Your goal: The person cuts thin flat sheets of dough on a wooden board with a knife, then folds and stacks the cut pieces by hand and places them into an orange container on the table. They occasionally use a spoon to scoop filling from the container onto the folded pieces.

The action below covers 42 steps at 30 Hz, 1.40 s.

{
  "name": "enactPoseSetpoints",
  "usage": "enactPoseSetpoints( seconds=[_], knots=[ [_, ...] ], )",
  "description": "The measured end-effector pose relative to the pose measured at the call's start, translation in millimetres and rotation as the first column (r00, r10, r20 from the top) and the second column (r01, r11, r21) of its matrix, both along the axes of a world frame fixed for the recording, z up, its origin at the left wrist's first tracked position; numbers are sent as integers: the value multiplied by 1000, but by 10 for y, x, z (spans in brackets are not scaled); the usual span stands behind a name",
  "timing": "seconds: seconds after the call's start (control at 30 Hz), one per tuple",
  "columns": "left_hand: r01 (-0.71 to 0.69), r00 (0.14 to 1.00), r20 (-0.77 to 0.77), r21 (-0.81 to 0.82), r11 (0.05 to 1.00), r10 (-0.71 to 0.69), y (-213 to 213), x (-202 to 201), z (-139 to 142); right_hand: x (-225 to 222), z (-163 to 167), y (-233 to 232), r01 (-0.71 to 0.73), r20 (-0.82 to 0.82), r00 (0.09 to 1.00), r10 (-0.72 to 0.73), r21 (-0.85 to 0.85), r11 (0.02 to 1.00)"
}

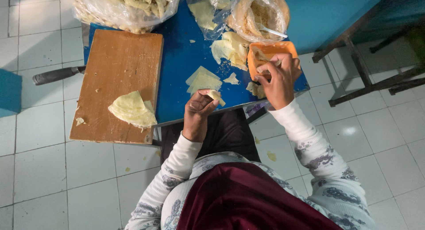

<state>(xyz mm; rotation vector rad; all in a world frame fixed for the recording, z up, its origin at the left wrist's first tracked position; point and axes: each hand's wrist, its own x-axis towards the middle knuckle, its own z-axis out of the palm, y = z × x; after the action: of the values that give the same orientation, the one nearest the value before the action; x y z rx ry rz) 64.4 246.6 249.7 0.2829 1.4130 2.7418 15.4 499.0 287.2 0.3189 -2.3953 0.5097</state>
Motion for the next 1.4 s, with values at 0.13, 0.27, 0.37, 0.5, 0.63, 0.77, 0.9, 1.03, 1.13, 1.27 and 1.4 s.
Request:
enactPoseSetpoints(
  seconds=[0.13,0.27,0.37,0.5,0.63,0.77,0.9,1.03,1.13,1.27,1.4],
  knots=[
    [-10,1000,-7,-1,1000,10,21,-15,-10,294,196,-210,-60,-35,998,58,-44,997],
    [-3,1000,-16,23,1000,4,36,-28,-20,552,245,-466,-325,49,940,336,-154,933],
    [-2,1000,-25,44,999,3,34,-7,-19,569,241,-594,-405,55,907,417,-156,901],
    [12,1000,-22,43,999,-11,13,19,-21,526,196,-652,-379,-36,925,379,0,925],
    [13,1000,-29,28,1000,-12,-2,29,-51,517,126,-608,-346,-92,929,359,131,929],
    [46,999,15,86,995,-48,11,30,-72,459,136,-502,-368,-166,898,407,221,903],
    [37,999,13,99,994,-38,-17,34,-21,446,247,-466,-455,-93,886,454,8,890],
    [29,998,-55,73,997,-25,-16,55,78,530,326,-604,-509,16,855,518,-164,845],
    [83,995,-67,90,992,-77,-17,88,133,576,317,-728,-488,54,857,512,-230,842],
    [67,994,-94,109,992,-57,-22,113,144,590,247,-794,-476,2,875,484,-187,860],
    [57,994,-95,112,992,-46,-54,99,101,589,213,-823,-505,-57,863,502,-121,855]
  ],
)
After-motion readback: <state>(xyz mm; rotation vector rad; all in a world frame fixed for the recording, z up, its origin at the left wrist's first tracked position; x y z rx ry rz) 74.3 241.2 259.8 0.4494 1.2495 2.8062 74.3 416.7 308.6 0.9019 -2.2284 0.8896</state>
